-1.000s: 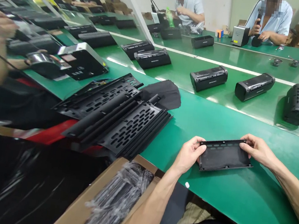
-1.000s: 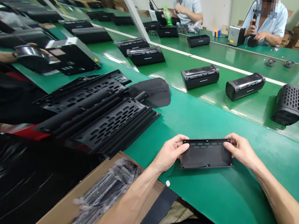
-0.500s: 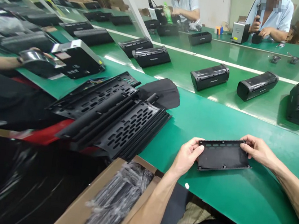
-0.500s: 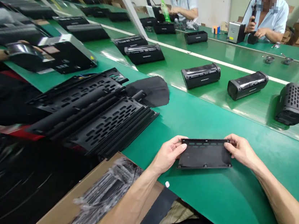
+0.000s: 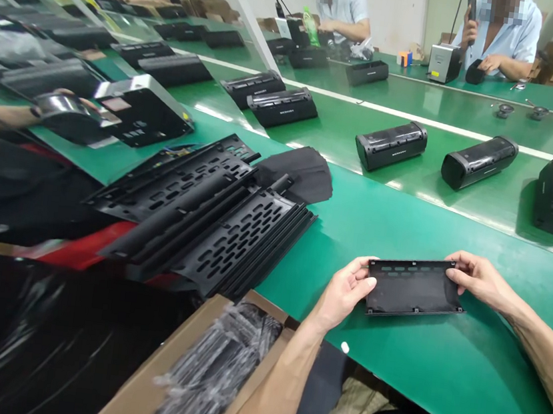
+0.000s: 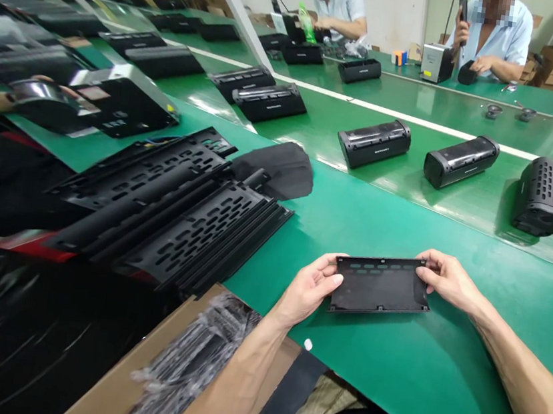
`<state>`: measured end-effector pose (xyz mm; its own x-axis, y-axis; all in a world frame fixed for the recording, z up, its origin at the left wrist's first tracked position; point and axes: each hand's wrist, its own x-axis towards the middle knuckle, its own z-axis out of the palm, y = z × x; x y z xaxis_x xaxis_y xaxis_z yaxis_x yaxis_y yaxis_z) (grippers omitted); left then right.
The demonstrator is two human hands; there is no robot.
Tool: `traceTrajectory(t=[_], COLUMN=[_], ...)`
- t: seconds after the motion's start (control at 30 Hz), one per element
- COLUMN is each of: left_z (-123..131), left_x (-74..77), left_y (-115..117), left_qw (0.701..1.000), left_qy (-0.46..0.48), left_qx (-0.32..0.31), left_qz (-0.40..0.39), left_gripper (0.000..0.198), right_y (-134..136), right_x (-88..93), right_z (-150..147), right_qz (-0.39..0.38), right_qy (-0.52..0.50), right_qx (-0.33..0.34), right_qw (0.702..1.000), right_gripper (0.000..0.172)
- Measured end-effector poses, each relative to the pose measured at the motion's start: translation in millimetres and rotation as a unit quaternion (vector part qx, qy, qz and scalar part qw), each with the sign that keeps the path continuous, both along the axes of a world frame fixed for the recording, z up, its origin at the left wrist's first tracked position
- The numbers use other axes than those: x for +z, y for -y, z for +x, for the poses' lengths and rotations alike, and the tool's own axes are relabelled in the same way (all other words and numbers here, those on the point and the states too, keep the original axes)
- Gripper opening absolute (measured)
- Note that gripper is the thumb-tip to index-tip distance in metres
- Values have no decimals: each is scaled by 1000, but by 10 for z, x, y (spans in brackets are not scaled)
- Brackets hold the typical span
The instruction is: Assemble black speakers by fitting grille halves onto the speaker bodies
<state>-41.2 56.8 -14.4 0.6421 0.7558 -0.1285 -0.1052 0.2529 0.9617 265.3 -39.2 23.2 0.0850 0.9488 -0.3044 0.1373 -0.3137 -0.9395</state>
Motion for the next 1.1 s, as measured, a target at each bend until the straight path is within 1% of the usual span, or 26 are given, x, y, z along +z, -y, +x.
traceTrajectory(t=[0.2,0.37,0.47,0.57,0.67,0.73,0.83,0.93,1.0,1.1], left_z=[18,10,5,13,11,-13,-73,-133,-167,-170], left_x=[62,52,54,89,132,142,103,79,110,197], left_y=[-1,-15,-28,-40,-50,-62,-128,-204,-217,-192], left_qw=[999,998,998,997,997,997,998,997,996,986], left_qy=[32,47,48,39,39,31,7,-1,3,35], left_qx=[-23,-33,-41,-46,-47,-43,-21,-15,-6,11], left_qz=[-12,-23,-30,-38,-45,-50,-55,-72,-93,-162], left_gripper=[65,67,73,78,80,79,75,80,80,66], right_y=[2,7,21,21,-12,-49,-125,-174,-169,-139], right_x=[-38,-54,-73,-99,-104,-89,-82,-102,-105,-59], right_z=[40,31,39,64,59,31,-6,-11,-14,-26], right_qz=[-1,9,12,12,16,14,11,22,29,30], right_qy=[12,-14,-11,-14,-32,-56,-118,-193,-224,-254], right_qx=[-4,-8,-8,-9,-29,-36,-26,-32,-41,-38], right_qw=[1000,1000,1000,1000,999,998,993,981,973,966], right_gripper=[41,39,37,36,37,39,43,48,50,48])
